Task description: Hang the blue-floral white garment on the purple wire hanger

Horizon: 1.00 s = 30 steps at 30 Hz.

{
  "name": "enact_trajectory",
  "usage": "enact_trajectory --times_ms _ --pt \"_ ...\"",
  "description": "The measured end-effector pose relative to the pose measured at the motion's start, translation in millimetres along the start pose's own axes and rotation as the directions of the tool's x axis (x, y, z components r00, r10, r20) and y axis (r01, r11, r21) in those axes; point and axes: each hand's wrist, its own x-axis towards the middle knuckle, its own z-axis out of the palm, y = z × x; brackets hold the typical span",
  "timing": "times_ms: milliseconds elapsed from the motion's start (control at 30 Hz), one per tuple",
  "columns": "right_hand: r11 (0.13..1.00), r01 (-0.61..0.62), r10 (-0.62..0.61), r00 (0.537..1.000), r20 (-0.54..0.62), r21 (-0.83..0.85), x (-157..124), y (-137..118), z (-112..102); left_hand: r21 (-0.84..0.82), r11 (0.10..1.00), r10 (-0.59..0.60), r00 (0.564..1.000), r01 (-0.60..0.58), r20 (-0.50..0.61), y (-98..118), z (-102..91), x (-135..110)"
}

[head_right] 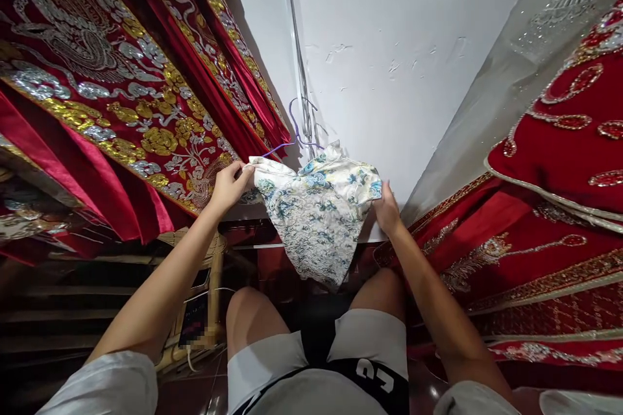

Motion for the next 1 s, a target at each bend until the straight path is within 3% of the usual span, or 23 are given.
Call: enact_trajectory --times_ms 100,233,300,367,400,433,467,500,533,567,633,667,700,800,867,933,1000 --pt "0.988 -0.010 0.027 0.994 -0.104 0.156 20.2 -21.2 -14.5 -0.042 0.997 0.068 0.995 -0.071 -0.070 18.4 0.8 1.3" --pt "0.996 0.046 -0.028 0.978 -0.208 0.079 42.1 -64.5 -16.8 -0.131 0.983 0.115 0.990 -0.126 -0.087 45.7 -3.3 12.4" --pt "0.997 0.050 -0.042 0.991 -0.130 0.053 34.6 -86.6 -13.8 -0.147 0.984 0.089 0.990 -0.105 -0.111 48.0 -4.3 13.3" --pt "0.994 0.046 -0.062 0.984 0.166 0.100 14.1 -106.6 -9.4 -0.150 0.986 0.043 0.987 -0.067 -0.158 41.6 -2.0 8.4" --pt "0.990 0.042 -0.095 0.908 0.407 0.137 1.6 -115.1 -6.5 -0.161 0.986 0.016 0.983 -0.046 -0.183 36.7 0.7 3.9" --pt "0.987 0.038 -0.132 0.752 0.645 0.158 -10.5 -122.1 -3.1 -0.180 0.983 -0.013 0.978 -0.025 -0.207 32.2 4.4 -1.6" --pt "0.985 0.048 -0.161 0.583 0.796 0.164 -21.0 -127.1 1.0 -0.204 0.979 -0.042 0.972 -0.006 -0.231 29.0 9.0 -7.9" --pt "0.986 0.074 -0.169 0.462 0.870 0.152 -29.0 -129.5 6.0 -0.229 0.973 -0.063 0.967 0.005 -0.248 28.1 14.2 -14.6" --pt "0.985 0.124 -0.164 0.435 0.885 0.122 -34.1 -128.9 11.9 -0.259 0.966 -0.080 0.961 0.009 -0.264 30.0 19.7 -21.3" --pt "0.979 0.192 -0.160 0.500 0.851 0.072 -36.6 -125.0 18.7 -0.300 0.954 -0.100 0.956 0.013 -0.276 34.9 25.4 -27.6" --pt "0.937 0.336 -0.183 0.712 0.678 -0.101 -35.5 -108.7 34.4 -0.429 0.903 -0.147 0.959 0.030 -0.242 52.7 35.9 -38.2" --pt "0.894 0.401 -0.217 0.779 0.588 -0.201 -33.6 -97.7 42.9 -0.516 0.856 -0.163 0.969 0.045 -0.186 64.2 40.5 -42.3" --pt "0.839 0.460 -0.262 0.811 0.523 -0.292 -31.7 -85.9 51.3 -0.609 0.791 -0.167 0.980 0.068 -0.108 76.5 44.4 -45.7" --pt "0.662 0.592 -0.402 0.798 0.449 -0.459 -31.0 -55.1 72.5 -0.827 0.540 -0.053 0.988 0.153 0.148 110.4 52.9 -54.7" --pt "0.601 0.594 -0.476 0.803 0.359 -0.535 -34.7 -42.5 80.0 -0.897 0.387 0.047 0.966 0.216 0.253 126.1 55.7 -61.5" --pt "0.592 0.559 -0.503 0.819 0.276 -0.581 -39.2 -36.0 80.1 -0.916 0.298 0.133 0.938 0.269 0.319 134.6 56.1 -68.3" --pt "0.592 0.555 -0.495 0.823 0.279 -0.584 -42.3 -33.5 72.6 -0.916 0.293 0.199 0.920 0.273 0.338 135.3 54.6 -73.0"
